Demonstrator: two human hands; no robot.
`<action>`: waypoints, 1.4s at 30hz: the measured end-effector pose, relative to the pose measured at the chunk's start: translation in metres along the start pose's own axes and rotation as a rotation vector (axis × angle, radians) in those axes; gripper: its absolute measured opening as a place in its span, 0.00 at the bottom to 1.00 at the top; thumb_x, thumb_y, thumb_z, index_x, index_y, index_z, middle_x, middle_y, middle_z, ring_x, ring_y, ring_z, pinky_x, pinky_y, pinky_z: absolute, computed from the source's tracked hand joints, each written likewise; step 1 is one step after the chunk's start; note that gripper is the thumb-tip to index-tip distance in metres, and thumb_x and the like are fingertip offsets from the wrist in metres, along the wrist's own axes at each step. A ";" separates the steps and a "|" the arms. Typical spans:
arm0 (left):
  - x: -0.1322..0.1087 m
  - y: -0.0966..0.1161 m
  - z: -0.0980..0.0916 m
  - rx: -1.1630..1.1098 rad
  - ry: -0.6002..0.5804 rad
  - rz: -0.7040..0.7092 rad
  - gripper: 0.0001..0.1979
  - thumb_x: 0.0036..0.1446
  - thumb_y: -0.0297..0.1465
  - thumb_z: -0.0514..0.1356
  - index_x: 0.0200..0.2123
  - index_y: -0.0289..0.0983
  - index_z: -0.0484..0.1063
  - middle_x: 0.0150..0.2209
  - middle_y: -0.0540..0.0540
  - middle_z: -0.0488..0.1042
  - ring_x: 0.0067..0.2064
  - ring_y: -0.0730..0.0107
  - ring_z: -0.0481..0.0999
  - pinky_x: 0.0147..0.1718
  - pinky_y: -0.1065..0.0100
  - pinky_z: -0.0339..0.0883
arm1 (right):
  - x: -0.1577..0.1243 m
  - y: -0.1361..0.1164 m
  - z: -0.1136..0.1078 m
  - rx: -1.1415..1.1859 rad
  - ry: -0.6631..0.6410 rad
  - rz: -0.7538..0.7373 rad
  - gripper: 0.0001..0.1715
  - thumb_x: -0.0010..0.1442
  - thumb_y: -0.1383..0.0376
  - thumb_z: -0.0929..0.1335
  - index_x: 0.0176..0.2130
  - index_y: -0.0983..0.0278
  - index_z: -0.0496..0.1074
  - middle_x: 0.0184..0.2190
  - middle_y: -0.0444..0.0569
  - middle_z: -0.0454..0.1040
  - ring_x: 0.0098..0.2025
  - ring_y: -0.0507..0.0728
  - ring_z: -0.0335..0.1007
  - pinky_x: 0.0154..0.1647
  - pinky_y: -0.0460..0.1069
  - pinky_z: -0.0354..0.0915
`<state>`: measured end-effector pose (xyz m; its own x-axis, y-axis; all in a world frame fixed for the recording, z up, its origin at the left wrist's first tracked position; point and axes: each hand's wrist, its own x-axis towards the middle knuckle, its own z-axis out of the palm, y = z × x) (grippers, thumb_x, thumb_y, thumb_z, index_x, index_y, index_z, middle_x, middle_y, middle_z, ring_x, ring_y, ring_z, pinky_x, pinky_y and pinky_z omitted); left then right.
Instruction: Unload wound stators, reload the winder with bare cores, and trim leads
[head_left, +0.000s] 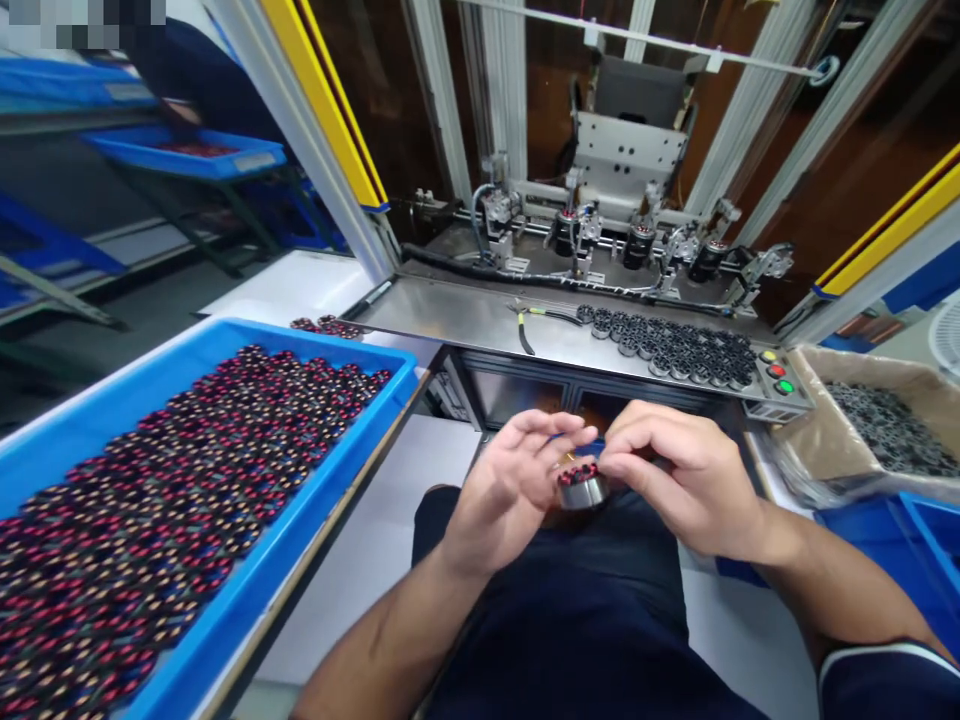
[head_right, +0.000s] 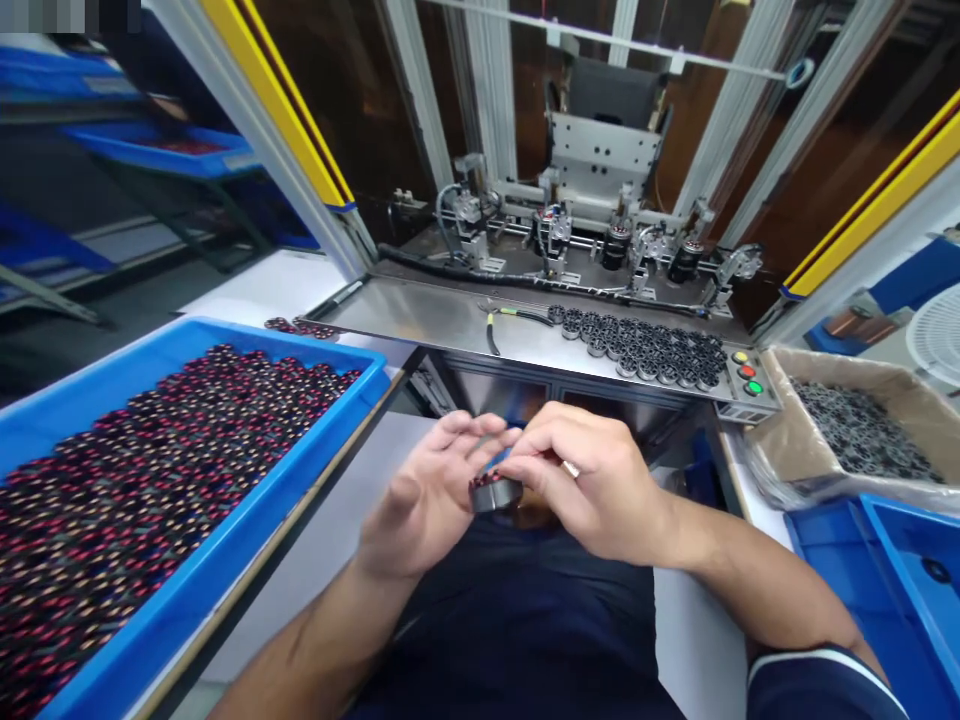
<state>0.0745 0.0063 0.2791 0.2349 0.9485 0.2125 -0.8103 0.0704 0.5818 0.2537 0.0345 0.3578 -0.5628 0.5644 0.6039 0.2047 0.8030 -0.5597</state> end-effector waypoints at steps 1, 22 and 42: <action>0.003 0.000 -0.003 -0.005 -0.053 -0.141 0.23 0.55 0.48 0.67 0.46 0.37 0.78 0.45 0.41 0.81 0.48 0.58 0.81 0.45 0.64 0.76 | 0.001 0.002 0.000 0.044 -0.011 -0.014 0.07 0.65 0.72 0.68 0.33 0.66 0.73 0.28 0.47 0.75 0.30 0.50 0.72 0.32 0.44 0.70; 0.009 -0.001 -0.012 0.113 -0.148 -0.508 0.29 0.61 0.55 0.55 0.41 0.32 0.76 0.35 0.37 0.82 0.39 0.51 0.83 0.35 0.58 0.77 | -0.001 0.012 0.006 0.088 -0.012 -0.088 0.10 0.67 0.70 0.67 0.32 0.69 0.74 0.28 0.50 0.76 0.31 0.50 0.72 0.33 0.44 0.70; 0.019 -0.008 -0.006 0.103 0.020 -0.183 0.23 0.56 0.50 0.65 0.47 0.41 0.73 0.39 0.47 0.81 0.48 0.60 0.81 0.47 0.63 0.76 | -0.002 0.016 -0.007 0.001 0.030 -0.025 0.09 0.65 0.70 0.69 0.31 0.67 0.74 0.28 0.47 0.76 0.30 0.50 0.71 0.31 0.44 0.66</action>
<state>0.0819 0.0255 0.2741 0.3619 0.9287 0.0811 -0.6955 0.2110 0.6868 0.2641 0.0471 0.3518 -0.5430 0.5496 0.6348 0.1900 0.8168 -0.5447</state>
